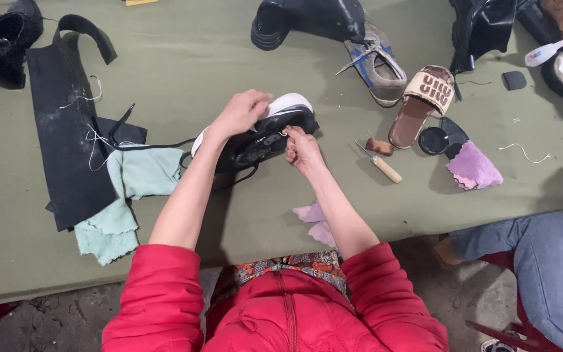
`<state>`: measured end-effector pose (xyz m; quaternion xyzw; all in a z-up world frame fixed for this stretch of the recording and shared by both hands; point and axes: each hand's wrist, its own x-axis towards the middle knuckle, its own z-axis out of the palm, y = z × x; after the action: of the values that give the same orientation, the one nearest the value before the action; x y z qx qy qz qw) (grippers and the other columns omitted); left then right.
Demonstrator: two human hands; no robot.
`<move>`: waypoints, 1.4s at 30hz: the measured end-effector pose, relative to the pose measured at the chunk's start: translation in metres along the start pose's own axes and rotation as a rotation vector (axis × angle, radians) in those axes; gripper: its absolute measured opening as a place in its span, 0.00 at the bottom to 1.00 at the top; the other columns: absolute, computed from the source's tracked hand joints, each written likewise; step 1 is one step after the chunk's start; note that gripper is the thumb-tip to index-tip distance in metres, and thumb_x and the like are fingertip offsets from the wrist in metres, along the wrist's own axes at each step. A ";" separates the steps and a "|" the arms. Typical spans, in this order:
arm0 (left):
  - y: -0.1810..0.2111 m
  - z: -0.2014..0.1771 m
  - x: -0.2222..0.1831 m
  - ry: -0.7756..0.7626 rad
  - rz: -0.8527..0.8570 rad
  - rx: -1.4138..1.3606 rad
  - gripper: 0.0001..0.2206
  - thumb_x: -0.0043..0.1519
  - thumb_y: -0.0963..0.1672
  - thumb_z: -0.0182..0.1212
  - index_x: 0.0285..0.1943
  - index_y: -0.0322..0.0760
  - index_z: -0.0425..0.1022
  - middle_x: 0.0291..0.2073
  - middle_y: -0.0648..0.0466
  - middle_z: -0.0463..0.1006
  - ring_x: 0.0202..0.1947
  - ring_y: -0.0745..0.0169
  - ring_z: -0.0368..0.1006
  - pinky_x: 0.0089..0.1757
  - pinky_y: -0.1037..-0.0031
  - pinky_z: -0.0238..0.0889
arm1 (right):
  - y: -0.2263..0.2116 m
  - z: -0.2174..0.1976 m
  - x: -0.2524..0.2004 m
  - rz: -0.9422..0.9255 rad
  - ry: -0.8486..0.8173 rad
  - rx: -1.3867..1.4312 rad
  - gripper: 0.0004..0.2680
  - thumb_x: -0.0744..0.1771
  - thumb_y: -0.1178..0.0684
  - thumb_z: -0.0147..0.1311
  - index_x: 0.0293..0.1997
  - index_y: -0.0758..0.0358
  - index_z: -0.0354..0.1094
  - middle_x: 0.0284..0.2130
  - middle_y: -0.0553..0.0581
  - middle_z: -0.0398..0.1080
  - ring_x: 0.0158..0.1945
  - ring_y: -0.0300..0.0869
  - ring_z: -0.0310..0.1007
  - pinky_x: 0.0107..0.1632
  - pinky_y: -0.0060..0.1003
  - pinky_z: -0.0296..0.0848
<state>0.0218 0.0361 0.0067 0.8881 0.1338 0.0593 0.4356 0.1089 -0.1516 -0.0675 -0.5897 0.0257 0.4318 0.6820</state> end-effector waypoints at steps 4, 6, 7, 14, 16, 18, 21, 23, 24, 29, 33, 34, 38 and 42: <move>-0.018 0.009 0.019 0.054 0.096 0.132 0.07 0.59 0.41 0.67 0.44 0.42 0.84 0.37 0.45 0.79 0.46 0.39 0.78 0.49 0.54 0.70 | -0.001 -0.002 0.000 -0.028 -0.011 0.015 0.05 0.70 0.49 0.54 0.38 0.57 0.68 0.09 0.46 0.46 0.09 0.36 0.52 0.17 0.27 0.55; -0.013 0.006 0.014 0.100 0.052 0.127 0.04 0.57 0.40 0.70 0.37 0.45 0.84 0.34 0.48 0.79 0.42 0.43 0.79 0.46 0.58 0.71 | -0.001 -0.002 0.001 -0.019 -0.034 0.028 0.07 0.69 0.49 0.54 0.34 0.57 0.67 0.09 0.46 0.47 0.08 0.35 0.52 0.17 0.27 0.54; -0.014 0.007 0.013 0.102 0.050 0.128 0.04 0.57 0.40 0.70 0.37 0.45 0.84 0.34 0.48 0.79 0.42 0.43 0.79 0.46 0.58 0.71 | -0.003 0.001 -0.001 -0.018 -0.036 0.027 0.07 0.69 0.49 0.54 0.34 0.57 0.67 0.09 0.46 0.47 0.08 0.35 0.52 0.17 0.27 0.54; -0.032 0.019 0.018 0.090 0.101 0.213 0.03 0.65 0.43 0.61 0.41 0.39 0.75 0.37 0.44 0.74 0.45 0.35 0.76 0.45 0.52 0.69 | 0.003 0.005 -0.002 -0.054 -0.014 0.028 0.07 0.69 0.50 0.55 0.33 0.57 0.66 0.09 0.46 0.48 0.08 0.35 0.53 0.16 0.27 0.56; -0.035 0.018 0.018 0.088 0.090 0.212 0.04 0.66 0.43 0.59 0.42 0.39 0.73 0.37 0.44 0.72 0.45 0.35 0.75 0.45 0.52 0.69 | 0.005 0.006 -0.001 -0.068 -0.001 0.021 0.06 0.69 0.51 0.55 0.33 0.57 0.66 0.09 0.46 0.48 0.08 0.35 0.53 0.16 0.28 0.56; -0.032 0.015 0.016 0.095 0.095 0.069 0.03 0.66 0.41 0.59 0.45 0.37 0.75 0.37 0.43 0.75 0.44 0.35 0.76 0.45 0.53 0.69 | 0.006 0.006 -0.002 -0.083 -0.003 -0.013 0.07 0.69 0.50 0.55 0.34 0.58 0.67 0.09 0.46 0.48 0.08 0.35 0.54 0.16 0.27 0.56; -0.006 -0.003 0.005 0.031 0.112 -0.016 0.10 0.64 0.39 0.58 0.53 0.36 0.78 0.38 0.40 0.76 0.45 0.38 0.77 0.47 0.53 0.69 | 0.009 0.004 -0.001 -0.105 0.003 -0.061 0.07 0.69 0.51 0.54 0.33 0.58 0.67 0.09 0.45 0.49 0.08 0.35 0.54 0.15 0.27 0.55; -0.009 -0.002 0.007 0.029 0.124 -0.007 0.08 0.62 0.39 0.62 0.49 0.37 0.80 0.36 0.43 0.77 0.44 0.41 0.77 0.47 0.55 0.69 | 0.014 0.004 0.001 -0.123 0.012 -0.068 0.06 0.69 0.52 0.53 0.34 0.60 0.67 0.09 0.46 0.50 0.08 0.35 0.54 0.15 0.27 0.56; -0.011 -0.001 0.009 0.026 0.135 0.002 0.07 0.59 0.39 0.66 0.45 0.37 0.82 0.35 0.46 0.78 0.42 0.45 0.78 0.47 0.57 0.69 | 0.016 0.003 0.002 -0.138 0.022 -0.074 0.05 0.69 0.53 0.52 0.35 0.61 0.68 0.09 0.47 0.50 0.08 0.35 0.54 0.15 0.28 0.56; -0.006 0.004 0.005 0.084 0.126 0.021 0.04 0.56 0.40 0.71 0.38 0.40 0.83 0.30 0.50 0.78 0.38 0.51 0.80 0.44 0.62 0.71 | 0.024 -0.002 0.006 -0.150 0.042 -0.082 0.05 0.68 0.53 0.53 0.35 0.61 0.68 0.09 0.48 0.51 0.08 0.35 0.55 0.14 0.28 0.56; -0.020 0.014 0.006 0.146 0.084 -0.079 0.01 0.60 0.42 0.68 0.38 0.43 0.81 0.29 0.55 0.79 0.36 0.59 0.80 0.44 0.65 0.71 | 0.021 0.004 -0.001 -0.165 0.062 -0.069 0.05 0.68 0.53 0.52 0.34 0.61 0.68 0.09 0.48 0.50 0.08 0.35 0.54 0.14 0.28 0.55; -0.020 0.013 0.006 0.146 0.083 -0.080 0.01 0.60 0.42 0.68 0.38 0.43 0.81 0.29 0.55 0.79 0.36 0.59 0.80 0.44 0.65 0.71 | 0.022 0.005 -0.002 -0.164 0.063 -0.069 0.05 0.68 0.53 0.52 0.34 0.61 0.68 0.09 0.48 0.50 0.08 0.35 0.54 0.14 0.28 0.55; -0.014 0.009 0.009 0.223 -0.043 -0.234 0.02 0.63 0.43 0.64 0.42 0.44 0.78 0.31 0.56 0.81 0.35 0.64 0.80 0.37 0.71 0.74 | 0.025 0.013 -0.003 -0.250 0.085 -0.070 0.04 0.68 0.55 0.52 0.34 0.61 0.69 0.09 0.50 0.53 0.08 0.35 0.56 0.13 0.25 0.55; -0.017 0.019 0.020 0.320 -0.199 -0.787 0.02 0.68 0.41 0.52 0.46 0.37 0.66 0.37 0.46 0.84 0.37 0.62 0.84 0.39 0.78 0.82 | 0.033 0.012 0.010 -0.330 0.086 -0.124 0.04 0.67 0.56 0.54 0.33 0.61 0.71 0.08 0.54 0.58 0.07 0.37 0.60 0.12 0.27 0.57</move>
<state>0.0422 0.0374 -0.0185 0.6169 0.2518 0.2005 0.7182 0.0891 -0.1386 -0.0950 -0.6447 -0.0687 0.2891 0.7043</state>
